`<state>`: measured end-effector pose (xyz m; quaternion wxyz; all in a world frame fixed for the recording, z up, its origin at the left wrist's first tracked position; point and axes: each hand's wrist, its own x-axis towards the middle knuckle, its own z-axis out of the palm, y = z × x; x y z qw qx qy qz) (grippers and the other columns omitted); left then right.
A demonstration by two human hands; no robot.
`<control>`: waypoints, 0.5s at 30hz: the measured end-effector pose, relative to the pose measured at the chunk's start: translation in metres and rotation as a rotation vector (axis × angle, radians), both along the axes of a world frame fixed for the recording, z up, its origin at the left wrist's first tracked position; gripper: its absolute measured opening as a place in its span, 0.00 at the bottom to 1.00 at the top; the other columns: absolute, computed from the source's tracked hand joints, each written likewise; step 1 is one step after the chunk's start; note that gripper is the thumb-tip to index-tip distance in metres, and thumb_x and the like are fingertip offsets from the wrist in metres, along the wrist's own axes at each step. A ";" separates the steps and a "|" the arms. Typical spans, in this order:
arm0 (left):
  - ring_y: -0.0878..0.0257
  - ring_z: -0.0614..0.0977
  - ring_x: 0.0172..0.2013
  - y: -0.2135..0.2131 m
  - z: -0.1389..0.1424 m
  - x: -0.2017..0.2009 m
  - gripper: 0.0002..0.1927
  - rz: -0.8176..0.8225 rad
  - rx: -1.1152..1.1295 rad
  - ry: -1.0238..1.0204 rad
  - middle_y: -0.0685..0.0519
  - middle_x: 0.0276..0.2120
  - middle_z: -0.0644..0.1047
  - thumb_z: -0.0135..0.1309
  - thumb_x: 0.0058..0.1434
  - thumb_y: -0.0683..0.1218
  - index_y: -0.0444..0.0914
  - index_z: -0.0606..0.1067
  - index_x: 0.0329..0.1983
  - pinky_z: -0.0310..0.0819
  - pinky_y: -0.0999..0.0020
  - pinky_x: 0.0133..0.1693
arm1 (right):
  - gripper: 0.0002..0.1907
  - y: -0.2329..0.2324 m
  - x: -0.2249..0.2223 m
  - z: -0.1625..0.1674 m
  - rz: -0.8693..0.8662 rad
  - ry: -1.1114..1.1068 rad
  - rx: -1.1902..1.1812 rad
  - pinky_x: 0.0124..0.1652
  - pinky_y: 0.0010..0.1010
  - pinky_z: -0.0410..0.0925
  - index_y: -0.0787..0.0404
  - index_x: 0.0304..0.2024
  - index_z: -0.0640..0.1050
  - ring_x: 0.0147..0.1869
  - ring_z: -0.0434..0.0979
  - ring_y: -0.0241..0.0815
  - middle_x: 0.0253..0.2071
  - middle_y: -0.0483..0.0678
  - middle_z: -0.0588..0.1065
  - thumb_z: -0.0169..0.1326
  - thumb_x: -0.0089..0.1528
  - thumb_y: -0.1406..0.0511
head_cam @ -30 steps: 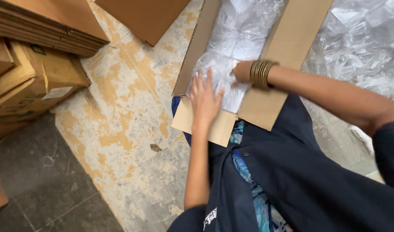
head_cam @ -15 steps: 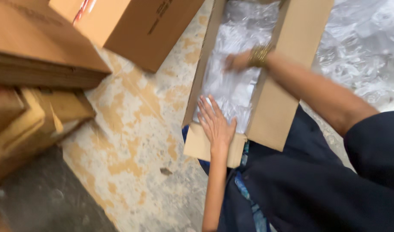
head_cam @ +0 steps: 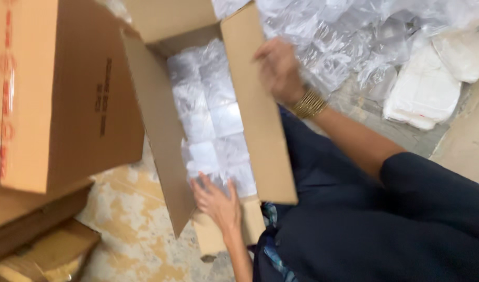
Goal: The person sits on the floor and places plastic-wrapped square containers one at a time into an open cardboard box, arranging them in rows. After filling the box, the person folds the flaps closed and seals the top seam with red tape by hand.
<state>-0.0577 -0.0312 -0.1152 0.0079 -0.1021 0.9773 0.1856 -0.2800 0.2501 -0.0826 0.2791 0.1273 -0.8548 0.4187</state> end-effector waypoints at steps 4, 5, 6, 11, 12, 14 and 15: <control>0.38 0.60 0.67 0.021 0.019 -0.023 0.35 0.129 0.234 0.150 0.35 0.69 0.60 0.56 0.64 0.50 0.33 0.62 0.71 0.56 0.44 0.64 | 0.20 0.128 -0.078 -0.055 -0.366 -0.144 0.359 0.60 0.47 0.65 0.62 0.51 0.71 0.62 0.69 0.61 0.56 0.60 0.67 0.60 0.58 0.68; 0.40 0.63 0.66 0.027 0.027 -0.032 0.32 0.135 0.249 0.191 0.37 0.67 0.62 0.56 0.64 0.47 0.33 0.64 0.69 0.59 0.46 0.64 | 0.26 0.150 -0.095 -0.073 -0.503 -0.074 0.541 0.57 0.50 0.64 0.60 0.49 0.70 0.61 0.68 0.65 0.59 0.63 0.65 0.66 0.53 0.62; 0.41 0.65 0.66 0.034 0.036 -0.041 0.29 0.146 0.264 0.231 0.38 0.66 0.64 0.57 0.64 0.45 0.32 0.66 0.67 0.62 0.48 0.63 | 0.31 0.169 -0.109 -0.088 -0.645 -0.121 0.557 0.57 0.53 0.62 0.62 0.52 0.68 0.61 0.67 0.66 0.59 0.64 0.64 0.67 0.54 0.56; 0.52 0.77 0.57 0.085 0.068 -0.121 0.16 0.035 0.496 0.362 0.42 0.59 0.72 0.54 0.67 0.36 0.32 0.74 0.57 0.75 0.60 0.54 | 0.38 0.220 -0.128 -0.106 -0.750 -0.670 0.299 0.52 0.56 0.65 0.68 0.66 0.58 0.57 0.67 0.73 0.68 0.70 0.53 0.59 0.58 0.67; 0.53 0.78 0.56 0.096 0.073 -0.141 0.14 -0.014 0.552 0.389 0.42 0.57 0.74 0.53 0.68 0.35 0.32 0.75 0.56 0.77 0.62 0.54 | 0.37 0.221 -0.121 -0.096 -0.736 -0.604 0.222 0.54 0.56 0.65 0.69 0.67 0.57 0.57 0.68 0.71 0.67 0.70 0.53 0.58 0.60 0.67; 0.56 0.81 0.54 0.121 0.084 -0.177 0.10 -0.142 0.630 0.351 0.44 0.54 0.77 0.53 0.68 0.35 0.32 0.78 0.51 0.79 0.63 0.56 | 0.37 0.216 -0.100 -0.063 -0.701 -0.469 0.076 0.58 0.56 0.66 0.72 0.68 0.54 0.58 0.70 0.68 0.66 0.68 0.53 0.56 0.64 0.67; 0.55 0.82 0.55 0.137 0.087 -0.196 0.12 -0.180 0.791 0.312 0.43 0.55 0.78 0.54 0.69 0.36 0.33 0.76 0.55 0.79 0.62 0.58 | 0.30 0.207 -0.085 -0.044 -0.612 -0.361 0.058 0.65 0.49 0.65 0.66 0.67 0.56 0.64 0.68 0.60 0.65 0.59 0.56 0.52 0.67 0.68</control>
